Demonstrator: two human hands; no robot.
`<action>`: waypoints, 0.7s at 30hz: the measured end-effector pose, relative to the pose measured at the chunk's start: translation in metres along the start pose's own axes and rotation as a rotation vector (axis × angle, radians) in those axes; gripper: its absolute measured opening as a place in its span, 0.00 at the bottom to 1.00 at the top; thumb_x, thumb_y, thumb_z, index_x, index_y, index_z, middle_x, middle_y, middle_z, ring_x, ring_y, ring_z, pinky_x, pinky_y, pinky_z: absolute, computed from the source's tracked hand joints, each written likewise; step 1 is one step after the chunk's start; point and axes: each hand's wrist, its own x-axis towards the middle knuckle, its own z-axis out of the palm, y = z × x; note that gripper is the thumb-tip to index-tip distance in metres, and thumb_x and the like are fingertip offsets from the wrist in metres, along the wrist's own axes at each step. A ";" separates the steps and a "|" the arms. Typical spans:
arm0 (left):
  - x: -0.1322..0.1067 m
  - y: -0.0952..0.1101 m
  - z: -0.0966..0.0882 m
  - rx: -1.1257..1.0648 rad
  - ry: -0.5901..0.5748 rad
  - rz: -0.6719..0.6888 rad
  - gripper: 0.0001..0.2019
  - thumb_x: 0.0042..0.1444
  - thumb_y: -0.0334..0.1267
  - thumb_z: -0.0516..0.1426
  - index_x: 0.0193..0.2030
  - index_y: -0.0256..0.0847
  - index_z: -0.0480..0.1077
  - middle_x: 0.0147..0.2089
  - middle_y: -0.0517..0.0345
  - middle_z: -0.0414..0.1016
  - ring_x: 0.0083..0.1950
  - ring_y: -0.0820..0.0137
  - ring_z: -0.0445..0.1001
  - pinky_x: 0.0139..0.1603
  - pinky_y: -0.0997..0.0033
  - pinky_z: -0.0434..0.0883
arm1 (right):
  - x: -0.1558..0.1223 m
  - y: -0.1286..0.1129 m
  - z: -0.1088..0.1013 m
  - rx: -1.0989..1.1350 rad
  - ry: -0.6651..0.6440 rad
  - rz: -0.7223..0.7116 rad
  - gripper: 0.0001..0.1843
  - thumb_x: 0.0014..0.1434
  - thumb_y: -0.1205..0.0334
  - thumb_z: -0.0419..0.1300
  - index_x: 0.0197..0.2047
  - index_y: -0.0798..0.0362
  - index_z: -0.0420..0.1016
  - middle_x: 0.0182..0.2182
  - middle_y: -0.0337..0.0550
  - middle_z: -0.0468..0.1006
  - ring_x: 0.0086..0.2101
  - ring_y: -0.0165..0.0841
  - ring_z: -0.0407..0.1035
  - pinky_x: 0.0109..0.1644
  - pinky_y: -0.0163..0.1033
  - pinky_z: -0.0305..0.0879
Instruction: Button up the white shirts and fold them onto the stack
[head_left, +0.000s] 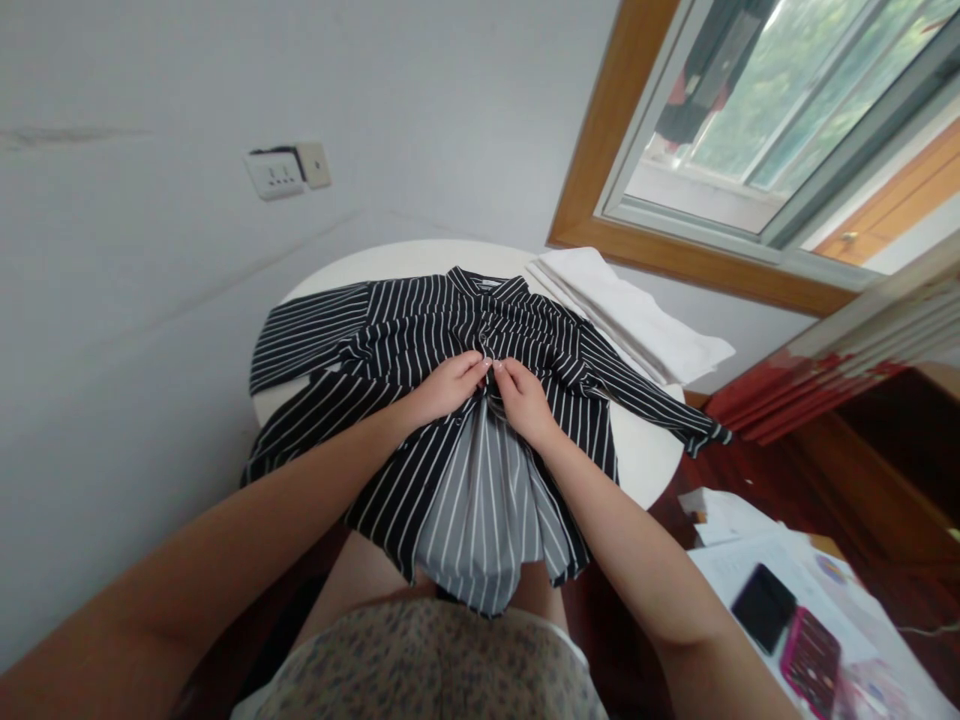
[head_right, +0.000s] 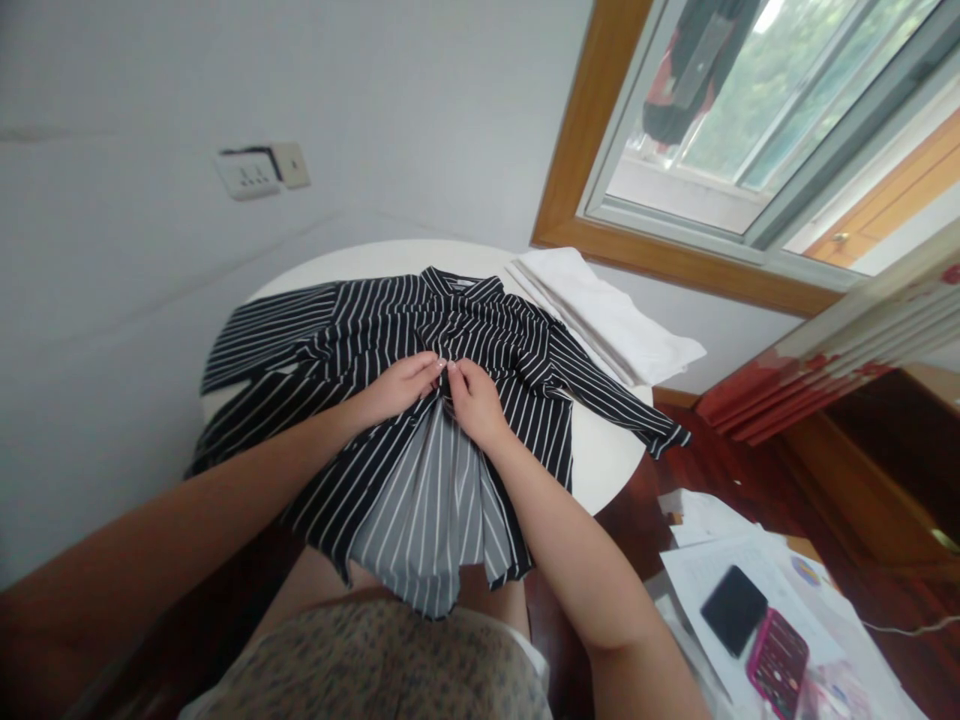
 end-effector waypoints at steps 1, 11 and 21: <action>0.000 0.000 0.000 -0.008 -0.005 0.006 0.17 0.64 0.49 0.46 0.28 0.42 0.59 0.24 0.63 0.62 0.30 0.71 0.64 0.33 0.71 0.63 | 0.001 0.002 0.000 0.033 0.005 0.022 0.18 0.67 0.52 0.47 0.28 0.50 0.62 0.26 0.35 0.64 0.30 0.30 0.60 0.38 0.36 0.56; 0.003 -0.003 -0.002 -0.061 -0.035 0.080 0.10 0.60 0.44 0.52 0.32 0.41 0.62 0.27 0.64 0.62 0.30 0.73 0.62 0.32 0.72 0.62 | 0.004 0.007 0.002 0.402 0.046 0.230 0.20 0.59 0.43 0.56 0.25 0.50 0.64 0.24 0.34 0.63 0.29 0.30 0.58 0.38 0.36 0.57; 0.005 -0.008 -0.008 0.087 0.039 0.077 0.12 0.60 0.45 0.53 0.35 0.39 0.70 0.34 0.57 0.74 0.35 0.70 0.71 0.38 0.70 0.67 | 0.008 0.007 -0.008 0.383 -0.037 0.299 0.24 0.55 0.38 0.60 0.26 0.52 0.73 0.27 0.37 0.72 0.32 0.31 0.64 0.41 0.36 0.60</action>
